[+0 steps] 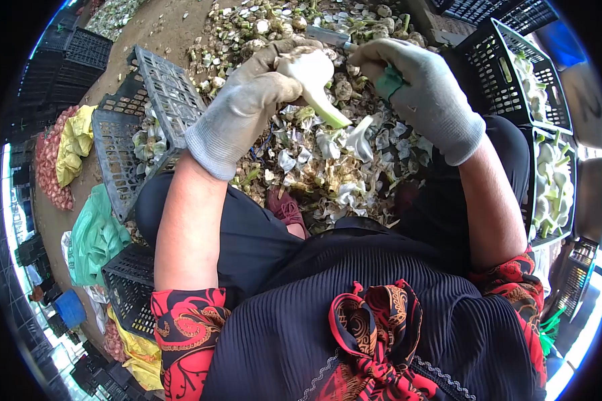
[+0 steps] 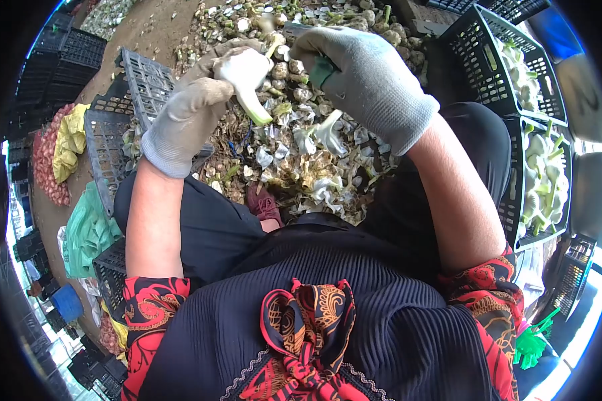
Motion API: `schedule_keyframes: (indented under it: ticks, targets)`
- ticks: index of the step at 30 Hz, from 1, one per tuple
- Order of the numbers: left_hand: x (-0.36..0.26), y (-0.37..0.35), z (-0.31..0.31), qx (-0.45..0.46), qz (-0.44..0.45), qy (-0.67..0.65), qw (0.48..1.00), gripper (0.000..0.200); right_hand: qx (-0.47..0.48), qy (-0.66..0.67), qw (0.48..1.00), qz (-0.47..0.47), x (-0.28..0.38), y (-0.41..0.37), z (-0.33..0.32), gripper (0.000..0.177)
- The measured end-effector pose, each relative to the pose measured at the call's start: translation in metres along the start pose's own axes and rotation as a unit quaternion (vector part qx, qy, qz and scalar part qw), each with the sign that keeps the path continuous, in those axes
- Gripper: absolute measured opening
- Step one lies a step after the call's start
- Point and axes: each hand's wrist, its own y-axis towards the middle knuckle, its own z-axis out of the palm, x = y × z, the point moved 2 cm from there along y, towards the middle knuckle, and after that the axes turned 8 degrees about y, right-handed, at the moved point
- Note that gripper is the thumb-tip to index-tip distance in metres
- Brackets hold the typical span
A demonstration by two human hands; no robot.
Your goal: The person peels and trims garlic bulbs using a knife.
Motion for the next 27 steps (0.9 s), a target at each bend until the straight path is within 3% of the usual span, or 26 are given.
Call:
schedule_keyframes:
  ticks: [1, 4, 9, 19, 25, 27]
  targets:
    - [-0.002, -0.002, 0.002, -0.018, -0.037, 0.024, 0.999, 0.057, -0.010, 0.025, 0.999, 0.024, 0.006, 0.000, -0.001, 0.030]
    - [-0.010, -0.005, 0.009, -0.013, -0.077, 0.121, 0.990, 0.055, -0.048, -0.005, 0.997, -0.062, 0.015, 0.002, 0.003, 0.033]
    - [0.001, -0.002, 0.010, 0.002, -0.111, 0.251, 0.962, 0.047, -0.026, -0.078, 0.992, -0.096, 0.016, -0.001, 0.014, 0.028]
    - [0.000, -0.006, 0.020, 0.033, -0.189, 0.196, 0.962, 0.051, 0.051, -0.161, 0.984, -0.055, 0.020, -0.004, 0.021, 0.018]
    - [0.004, -0.007, 0.018, 0.078, -0.144, 0.253, 0.953, 0.051, 0.089, -0.044, 0.995, -0.028, 0.009, -0.006, 0.016, 0.021]
    - [0.003, -0.006, 0.019, 0.092, -0.170, 0.235, 0.953, 0.055, 0.095, -0.041, 0.995, -0.006, 0.005, -0.007, 0.017, 0.022]
